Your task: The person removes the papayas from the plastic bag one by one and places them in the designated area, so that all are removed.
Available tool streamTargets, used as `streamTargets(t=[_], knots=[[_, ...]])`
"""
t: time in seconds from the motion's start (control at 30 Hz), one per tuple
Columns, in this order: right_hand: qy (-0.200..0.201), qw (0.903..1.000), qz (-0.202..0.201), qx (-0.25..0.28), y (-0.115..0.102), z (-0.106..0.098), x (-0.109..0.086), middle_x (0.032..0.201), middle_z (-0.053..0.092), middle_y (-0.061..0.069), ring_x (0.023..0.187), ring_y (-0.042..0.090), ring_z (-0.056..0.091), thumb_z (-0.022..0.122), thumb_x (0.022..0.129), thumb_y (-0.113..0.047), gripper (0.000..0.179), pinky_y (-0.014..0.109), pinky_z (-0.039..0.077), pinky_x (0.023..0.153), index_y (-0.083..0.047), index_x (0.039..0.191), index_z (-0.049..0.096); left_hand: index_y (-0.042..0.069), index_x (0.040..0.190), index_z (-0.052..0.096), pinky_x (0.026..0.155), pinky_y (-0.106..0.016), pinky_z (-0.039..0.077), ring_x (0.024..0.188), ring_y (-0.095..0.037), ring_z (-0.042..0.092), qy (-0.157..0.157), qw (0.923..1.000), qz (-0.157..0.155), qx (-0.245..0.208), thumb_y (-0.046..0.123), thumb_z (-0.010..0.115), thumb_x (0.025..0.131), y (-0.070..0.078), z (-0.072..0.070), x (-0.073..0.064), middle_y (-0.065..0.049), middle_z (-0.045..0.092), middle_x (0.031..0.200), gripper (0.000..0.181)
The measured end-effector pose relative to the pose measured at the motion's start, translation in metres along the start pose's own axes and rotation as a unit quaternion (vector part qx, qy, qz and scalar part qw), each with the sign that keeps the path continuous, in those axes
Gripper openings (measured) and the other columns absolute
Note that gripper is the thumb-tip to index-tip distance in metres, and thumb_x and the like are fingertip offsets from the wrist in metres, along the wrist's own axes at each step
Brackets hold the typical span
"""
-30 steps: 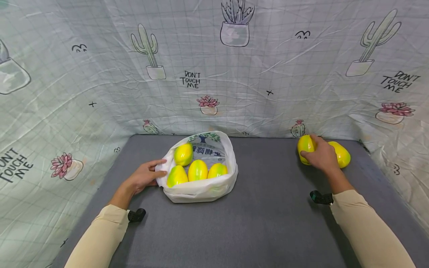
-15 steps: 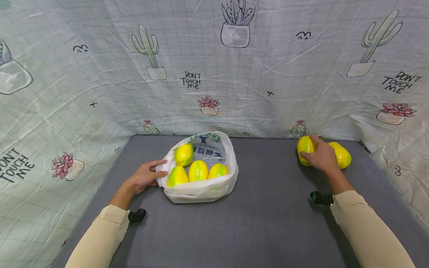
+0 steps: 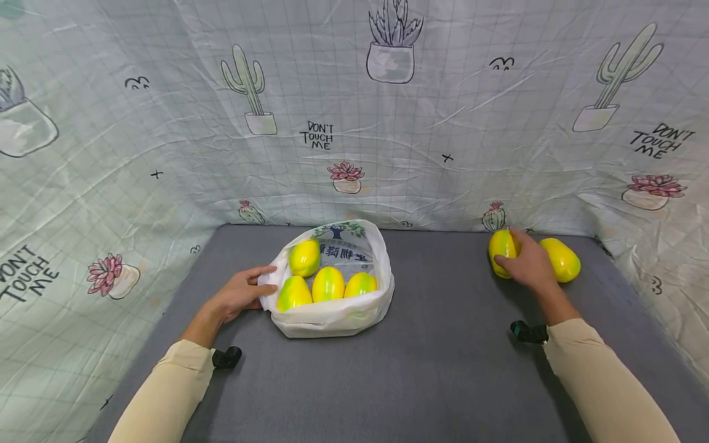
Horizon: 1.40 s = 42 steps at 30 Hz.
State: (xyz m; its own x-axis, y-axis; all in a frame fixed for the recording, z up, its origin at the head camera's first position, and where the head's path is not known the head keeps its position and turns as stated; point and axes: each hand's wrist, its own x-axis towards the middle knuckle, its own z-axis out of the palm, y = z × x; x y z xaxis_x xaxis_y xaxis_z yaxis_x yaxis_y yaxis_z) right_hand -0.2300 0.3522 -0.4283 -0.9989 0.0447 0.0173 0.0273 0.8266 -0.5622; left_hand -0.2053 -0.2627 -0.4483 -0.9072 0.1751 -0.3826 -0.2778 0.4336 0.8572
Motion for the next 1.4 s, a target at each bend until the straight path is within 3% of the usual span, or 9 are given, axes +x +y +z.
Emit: streamTargets(t=[0.37,0.73,1.0,1.3,1.4], knots=[[0.001,0.9996,-0.012,-0.027,-0.005,-0.003,-0.005,0.158,0.030,0.042,0.140,0.061,0.034,0.066,0.100,-0.029,0.085,0.074,0.032,0.112,0.012,0.159,0.022,0.013,0.163,0.035,0.087,-0.034,0.061,0.108,-0.014,0.068,-0.002,1.0000,0.003,0.000,0.028,0.069,0.102,-0.004,0.000,-0.002,-0.027,0.044,0.160,0.072],[0.017,0.9943,-0.037,-0.099,-0.029,-0.011,-0.014,0.158,0.027,0.043,0.141,0.062,0.032,0.068,0.096,-0.029,0.082,0.076,0.032,0.111,0.014,0.155,0.030,0.012,0.162,0.037,0.086,-0.032,0.061,0.104,-0.014,0.067,0.007,1.0000,0.003,-0.002,0.026,0.070,0.101,-0.001,0.000,-0.002,-0.027,0.047,0.158,0.071],[0.022,0.9976,-0.030,-0.058,-0.054,-0.012,-0.021,0.161,0.030,0.038,0.141,0.060,0.035,0.068,0.099,-0.038,0.085,0.075,0.031,0.113,0.008,0.159,0.029,0.012,0.162,0.038,0.086,-0.032,0.061,0.105,-0.014,0.067,0.009,0.9999,0.008,0.004,0.026,0.070,0.101,-0.001,0.001,-0.002,-0.027,0.048,0.157,0.070],[-0.002,0.9994,-0.032,-0.014,-0.083,-0.002,-0.029,0.167,0.027,0.031,0.151,0.056,0.025,0.068,0.099,-0.046,0.087,0.073,0.025,0.119,-0.001,0.163,0.028,0.013,0.162,0.038,0.087,-0.032,0.061,0.109,-0.016,0.067,0.009,0.9999,0.007,0.007,0.027,0.069,0.101,-0.002,0.000,-0.002,-0.026,0.045,0.160,0.070],[-0.011,0.9993,-0.034,0.005,-0.095,0.002,-0.033,0.167,0.029,0.029,0.144,0.055,0.039,0.068,0.100,-0.044,0.086,0.070,0.036,0.114,-0.002,0.164,0.027,0.013,0.162,0.039,0.087,-0.032,0.060,0.109,-0.016,0.066,0.011,0.9999,0.008,0.010,0.027,0.070,0.101,-0.003,0.000,-0.001,-0.026,0.045,0.160,0.070]])
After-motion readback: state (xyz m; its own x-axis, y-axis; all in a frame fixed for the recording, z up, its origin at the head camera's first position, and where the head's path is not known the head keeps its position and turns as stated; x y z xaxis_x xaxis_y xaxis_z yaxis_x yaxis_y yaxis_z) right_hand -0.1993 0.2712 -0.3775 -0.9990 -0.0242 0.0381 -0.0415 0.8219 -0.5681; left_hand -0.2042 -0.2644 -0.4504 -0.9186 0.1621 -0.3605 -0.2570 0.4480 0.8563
